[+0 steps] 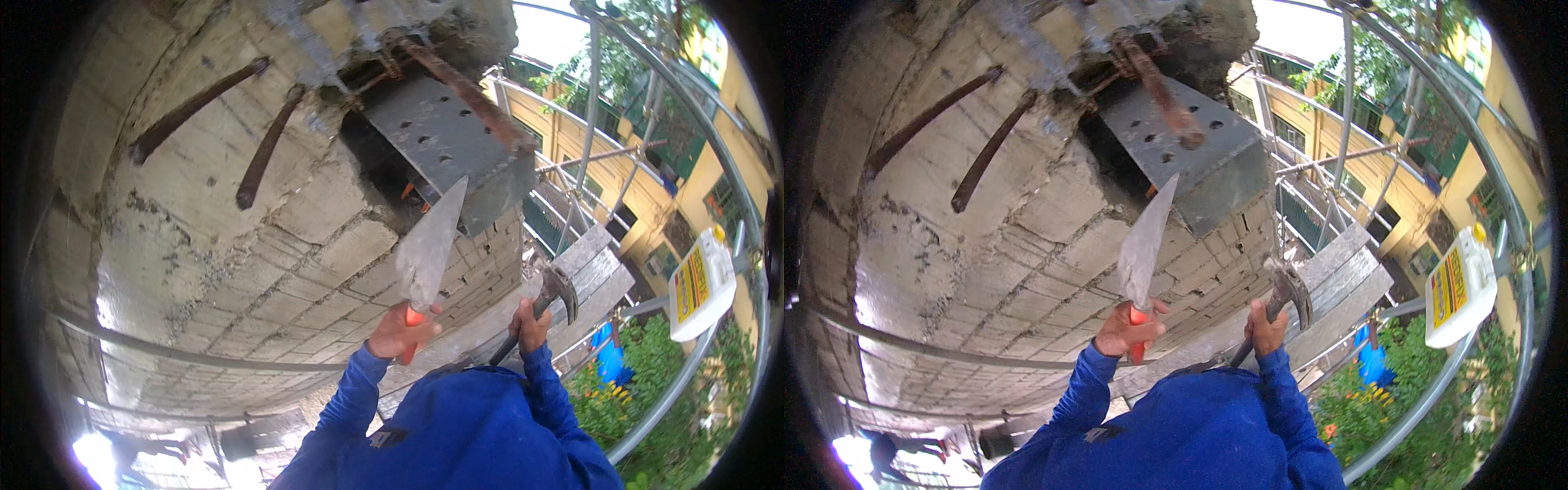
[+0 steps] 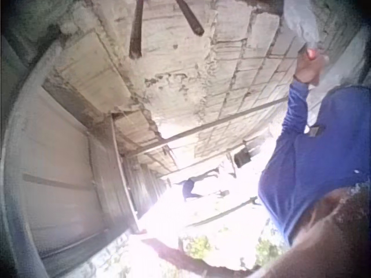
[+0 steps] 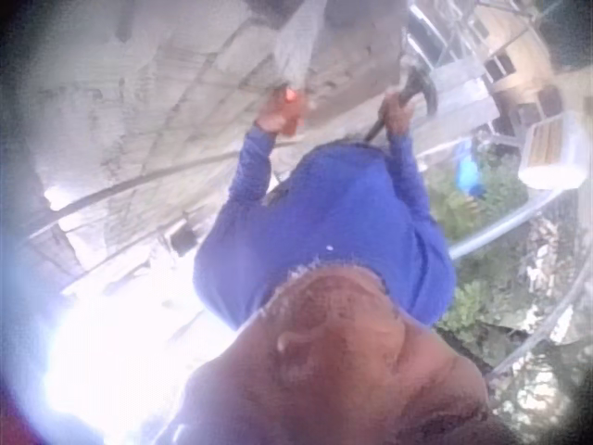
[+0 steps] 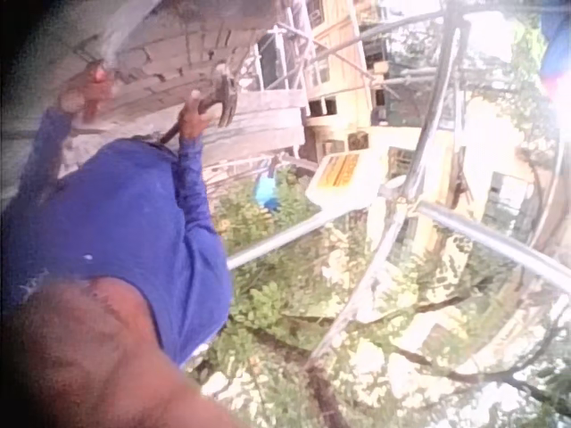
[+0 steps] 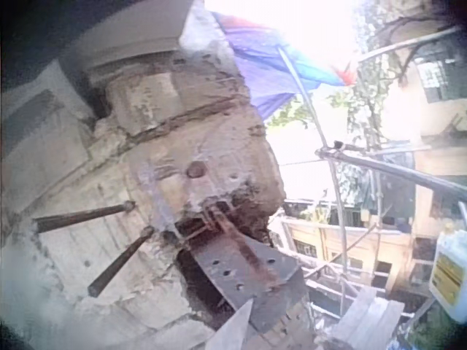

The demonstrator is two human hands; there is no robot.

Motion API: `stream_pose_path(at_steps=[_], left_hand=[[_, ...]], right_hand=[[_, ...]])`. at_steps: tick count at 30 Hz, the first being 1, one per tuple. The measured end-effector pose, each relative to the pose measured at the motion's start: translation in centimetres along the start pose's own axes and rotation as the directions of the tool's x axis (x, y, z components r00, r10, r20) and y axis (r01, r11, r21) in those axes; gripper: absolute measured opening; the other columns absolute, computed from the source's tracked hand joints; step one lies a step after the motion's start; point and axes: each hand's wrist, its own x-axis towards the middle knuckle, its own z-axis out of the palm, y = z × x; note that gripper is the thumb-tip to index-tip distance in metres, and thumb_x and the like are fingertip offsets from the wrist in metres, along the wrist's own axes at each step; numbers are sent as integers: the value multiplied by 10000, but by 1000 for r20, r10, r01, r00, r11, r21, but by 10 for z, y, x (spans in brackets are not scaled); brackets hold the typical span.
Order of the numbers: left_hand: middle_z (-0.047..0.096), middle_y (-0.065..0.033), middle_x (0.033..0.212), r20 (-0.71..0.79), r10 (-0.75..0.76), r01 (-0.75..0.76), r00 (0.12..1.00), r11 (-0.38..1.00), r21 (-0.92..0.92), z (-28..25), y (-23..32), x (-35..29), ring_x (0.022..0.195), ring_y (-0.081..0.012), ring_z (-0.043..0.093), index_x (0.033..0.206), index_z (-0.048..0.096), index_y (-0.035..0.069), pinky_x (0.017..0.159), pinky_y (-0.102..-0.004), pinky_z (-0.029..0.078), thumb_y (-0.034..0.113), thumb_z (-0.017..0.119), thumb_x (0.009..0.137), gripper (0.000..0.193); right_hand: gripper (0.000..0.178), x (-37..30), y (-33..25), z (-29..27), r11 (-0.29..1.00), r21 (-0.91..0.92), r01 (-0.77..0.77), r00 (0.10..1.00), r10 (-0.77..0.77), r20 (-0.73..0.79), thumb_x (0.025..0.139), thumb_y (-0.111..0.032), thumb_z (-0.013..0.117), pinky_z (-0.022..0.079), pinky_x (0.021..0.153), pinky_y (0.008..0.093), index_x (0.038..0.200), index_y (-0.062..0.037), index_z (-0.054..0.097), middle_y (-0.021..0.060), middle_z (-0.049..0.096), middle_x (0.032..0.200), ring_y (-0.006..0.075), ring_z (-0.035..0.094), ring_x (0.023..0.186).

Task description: The person stands on scaffolding and uses a hammer and chisel to chip away at a concrete wall. They repeatedly strike the chisel to remove pieces of the wall surface, focusing on a specific area near a metal fixture.

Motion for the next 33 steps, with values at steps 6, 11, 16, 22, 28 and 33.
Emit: stream_pose_path(at_steps=[6, 11, 16, 22, 28, 33], left_hand=[[558, -25, 660, 145, 29, 38, 989, 899, -437, 19, 5, -3, 523, -120, 545, 1112, 527, -13, 488, -276, 431, 59, 671, 829, 325], [548, -34, 674, 228, 25, 114, 973, 809, -577, 26, 6, -7, 521, -130, 544, 1111, 524, -8, 488, -292, 447, 43, 652, 836, 307], [536, -30, 693, 266, 40, 142, 963, 763, -631, 32, 7, -8, 521, -120, 539, 1121, 498, -8, 479, -277, 443, 67, 645, 861, 308], [535, -53, 670, 261, 33, 156, 965, 726, -670, 38, 11, -9, 515, -145, 531, 1095, 515, -13, 493, -303, 435, 40, 630, 847, 278], [538, -57, 663, 272, 47, 153, 961, 730, -666, 38, 8, -6, 509, -145, 525, 1090, 513, -16, 494, -312, 429, 59, 646, 846, 288], [540, -59, 656, 279, 44, 159, 959, 734, -660, 38, 10, -5, 505, -148, 528, 1084, 514, -17, 495, -315, 433, 59, 652, 836, 294]], right_hand=[[391, -11, 8, 8, 997, -21, -74, 991, 76, 110, 941, -349, 600, 339, 351, 282, 670, -118, 438, 8, 413, 511, 124, 395, 375], [369, -14, 18, 4, 992, -64, -110, 985, 118, 129, 937, -353, 602, 344, 353, 284, 698, -125, 439, 6, 410, 515, 123, 402, 381], [363, -13, 12, 1, 983, -92, -161, 978, 172, 116, 939, -357, 597, 355, 359, 291, 708, -126, 440, 3, 402, 514, 124, 402, 381], [398, -8, 10, -3, 982, -111, -152, 983, 162, 83, 938, -364, 596, 364, 363, 297, 668, -117, 438, 7, 409, 513, 132, 403, 380], [397, -7, 10, -8, 982, -112, -153, 983, 163, 85, 939, -350, 599, 367, 360, 298, 662, -110, 447, 16, 429, 510, 134, 403, 374], [387, -9, 3, -5, 975, -117, -186, 976, 197, 90, 932, -330, 620, 367, 361, 295, 659, -117, 447, 15, 433, 511, 132, 410, 380]])
